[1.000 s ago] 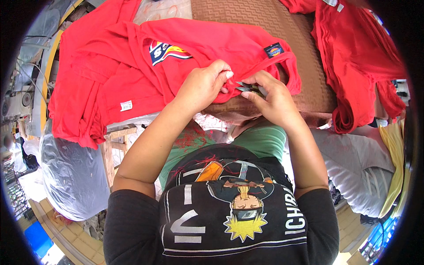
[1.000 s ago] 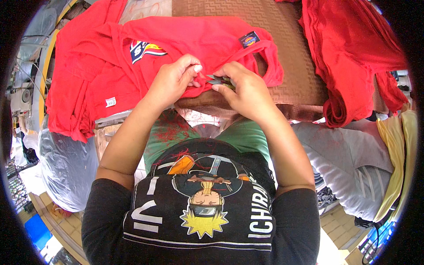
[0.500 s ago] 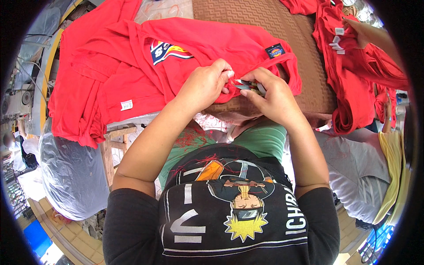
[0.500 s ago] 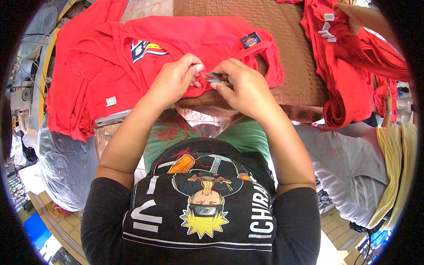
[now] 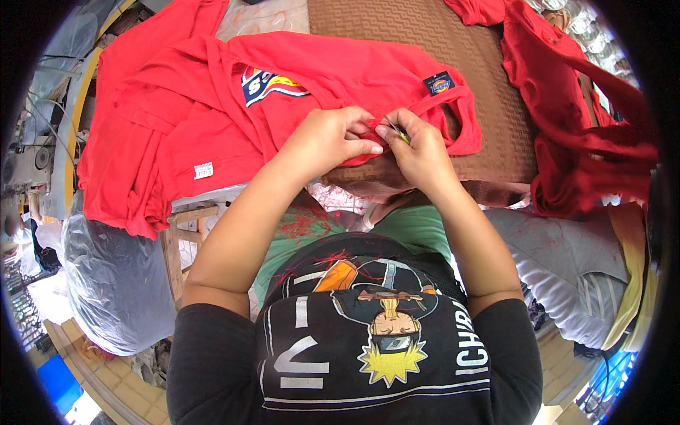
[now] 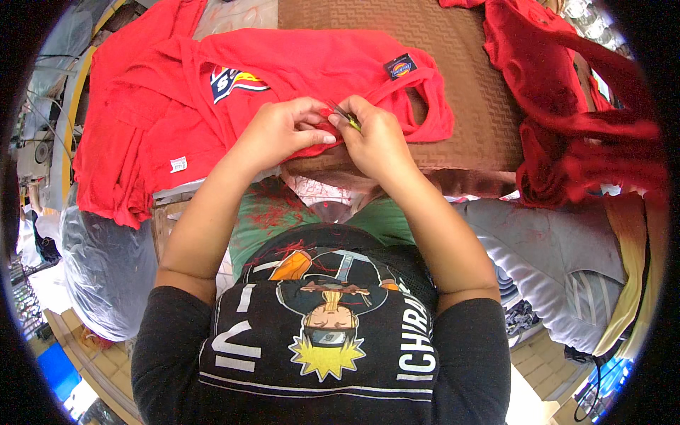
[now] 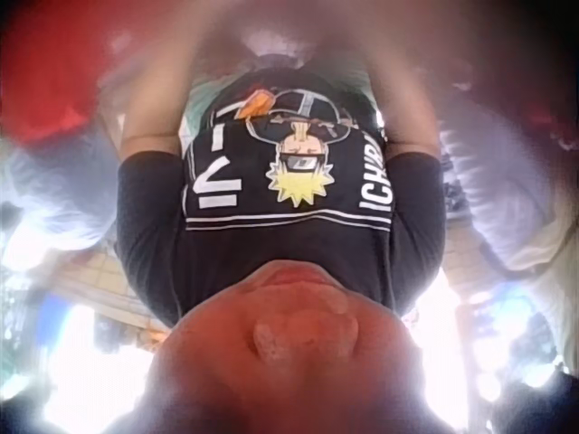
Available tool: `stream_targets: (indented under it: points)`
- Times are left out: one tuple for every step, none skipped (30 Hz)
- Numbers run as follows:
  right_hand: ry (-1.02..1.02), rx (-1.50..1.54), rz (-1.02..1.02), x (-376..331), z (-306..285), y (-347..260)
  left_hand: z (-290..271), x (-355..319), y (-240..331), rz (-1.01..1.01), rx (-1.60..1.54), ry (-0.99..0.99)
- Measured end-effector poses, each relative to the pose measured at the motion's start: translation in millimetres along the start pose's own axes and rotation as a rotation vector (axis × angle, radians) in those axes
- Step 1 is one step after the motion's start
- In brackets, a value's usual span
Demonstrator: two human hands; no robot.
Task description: The person prepares red fabric garments by using shears to trim loose threads from the necklines and seams, then places a camera or electronic device into a small case.
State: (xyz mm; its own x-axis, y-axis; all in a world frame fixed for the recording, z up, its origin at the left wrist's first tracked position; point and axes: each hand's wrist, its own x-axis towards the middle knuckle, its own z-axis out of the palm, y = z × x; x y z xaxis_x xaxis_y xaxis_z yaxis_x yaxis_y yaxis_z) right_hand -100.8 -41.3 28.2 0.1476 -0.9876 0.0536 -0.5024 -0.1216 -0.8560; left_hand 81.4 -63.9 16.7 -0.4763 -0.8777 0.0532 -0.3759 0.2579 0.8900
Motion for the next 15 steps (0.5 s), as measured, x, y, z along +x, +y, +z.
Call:
stream_targets:
  points:
    - [0.008,-0.006,-0.014,-1,1,-1,0,0,4,0.03,0.116,-0.011]
    - [0.016,-0.01,-0.029,-1,2,-2,-1,1,9,0.059,0.234,-0.021]
    - [0.033,-0.082,-0.111,-1,1,0,-2,2,12,0.043,0.282,-0.034]
    - [0.051,-0.155,-0.193,0,0,2,-3,5,15,0.028,0.331,-0.047]
    - [0.064,-0.226,-0.279,1,-1,-1,-4,6,16,0.008,0.38,-0.055]
    - [0.046,-0.233,-0.227,1,-5,-6,-5,7,15,-0.005,0.342,-0.059]
    - [0.028,-0.241,-0.175,2,-12,-13,-6,9,13,-0.017,0.303,-0.063]
    - [0.012,-0.251,-0.125,3,-18,-19,-7,11,12,-0.025,0.265,-0.067]
    - [0.015,-0.254,-0.161,2,-21,-18,-7,11,11,-0.053,0.207,-0.07]
    - [0.018,-0.257,-0.198,2,-26,-16,-7,12,11,-0.079,0.148,-0.074]
    - [0.02,-0.26,-0.233,1,-31,-13,-6,13,10,-0.106,0.089,-0.078]
    - [0.003,-0.266,-0.241,0,-35,-10,-7,14,10,-0.11,0.085,-0.08]
    - [-0.043,-0.278,-0.255,-2,-39,-11,-7,15,10,-0.114,0.082,-0.081]
    - [-0.089,-0.289,-0.266,-5,-43,-12,-7,16,10,-0.119,0.079,-0.084]
    - [-0.135,-0.299,-0.277,-6,-44,-13,-7,16,9,-0.119,0.059,-0.074]
